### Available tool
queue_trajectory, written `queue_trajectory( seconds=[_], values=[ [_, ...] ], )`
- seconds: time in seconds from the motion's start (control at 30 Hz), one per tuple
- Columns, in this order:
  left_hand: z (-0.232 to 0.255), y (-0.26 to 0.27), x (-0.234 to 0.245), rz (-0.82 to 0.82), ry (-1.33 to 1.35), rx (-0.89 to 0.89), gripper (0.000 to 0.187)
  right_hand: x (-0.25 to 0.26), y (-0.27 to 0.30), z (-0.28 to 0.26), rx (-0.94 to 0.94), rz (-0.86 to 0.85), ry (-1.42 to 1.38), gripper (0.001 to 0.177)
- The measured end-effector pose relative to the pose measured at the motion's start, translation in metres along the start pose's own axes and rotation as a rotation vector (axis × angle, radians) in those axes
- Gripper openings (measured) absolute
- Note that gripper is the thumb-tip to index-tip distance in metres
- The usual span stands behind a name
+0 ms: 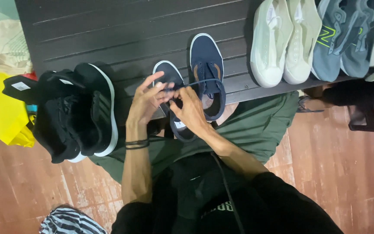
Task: A person is lacing a pair of blue sneakers and tying the laces on a low bench.
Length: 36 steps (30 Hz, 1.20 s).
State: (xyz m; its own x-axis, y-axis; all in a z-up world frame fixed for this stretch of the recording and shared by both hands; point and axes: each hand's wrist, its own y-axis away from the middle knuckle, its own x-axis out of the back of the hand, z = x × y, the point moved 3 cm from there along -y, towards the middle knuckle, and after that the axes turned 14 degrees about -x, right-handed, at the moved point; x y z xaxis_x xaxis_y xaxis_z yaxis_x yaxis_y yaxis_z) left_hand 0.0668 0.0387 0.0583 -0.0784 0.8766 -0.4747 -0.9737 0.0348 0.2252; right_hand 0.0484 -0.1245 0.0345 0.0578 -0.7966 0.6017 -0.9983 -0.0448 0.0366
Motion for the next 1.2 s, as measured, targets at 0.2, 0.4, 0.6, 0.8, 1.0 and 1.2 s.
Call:
queue_trajectory(
  seconds=[0.2,0.4,0.6,0.8,1.0,1.2],
  values=[
    [-0.01,0.048,-0.018,-0.035,0.221,-0.047,0.067,0.006,0.005,-0.011,0.167,-0.024,-0.047,0.008],
    [-0.017,0.063,-0.006,0.12,-0.531,-0.586,0.032,0.027,0.009,-0.031,-0.056,-0.077,-0.339,0.013],
    [-0.004,0.079,-0.032,0.159,-0.611,-0.59,0.017,0.02,0.008,-0.007,-0.367,-0.224,-0.823,0.015],
    [0.009,0.089,0.005,0.378,0.216,-0.348,0.026,0.01,0.007,-0.026,0.177,-0.28,-0.307,0.044],
    [-0.009,0.08,0.004,0.041,0.285,-0.282,0.048,0.006,0.02,-0.019,0.291,-0.032,-0.278,0.013],
    [-0.087,0.041,0.029,0.411,0.064,-0.347,0.039,0.006,0.026,-0.026,0.448,0.111,-0.249,0.004]
  ],
)
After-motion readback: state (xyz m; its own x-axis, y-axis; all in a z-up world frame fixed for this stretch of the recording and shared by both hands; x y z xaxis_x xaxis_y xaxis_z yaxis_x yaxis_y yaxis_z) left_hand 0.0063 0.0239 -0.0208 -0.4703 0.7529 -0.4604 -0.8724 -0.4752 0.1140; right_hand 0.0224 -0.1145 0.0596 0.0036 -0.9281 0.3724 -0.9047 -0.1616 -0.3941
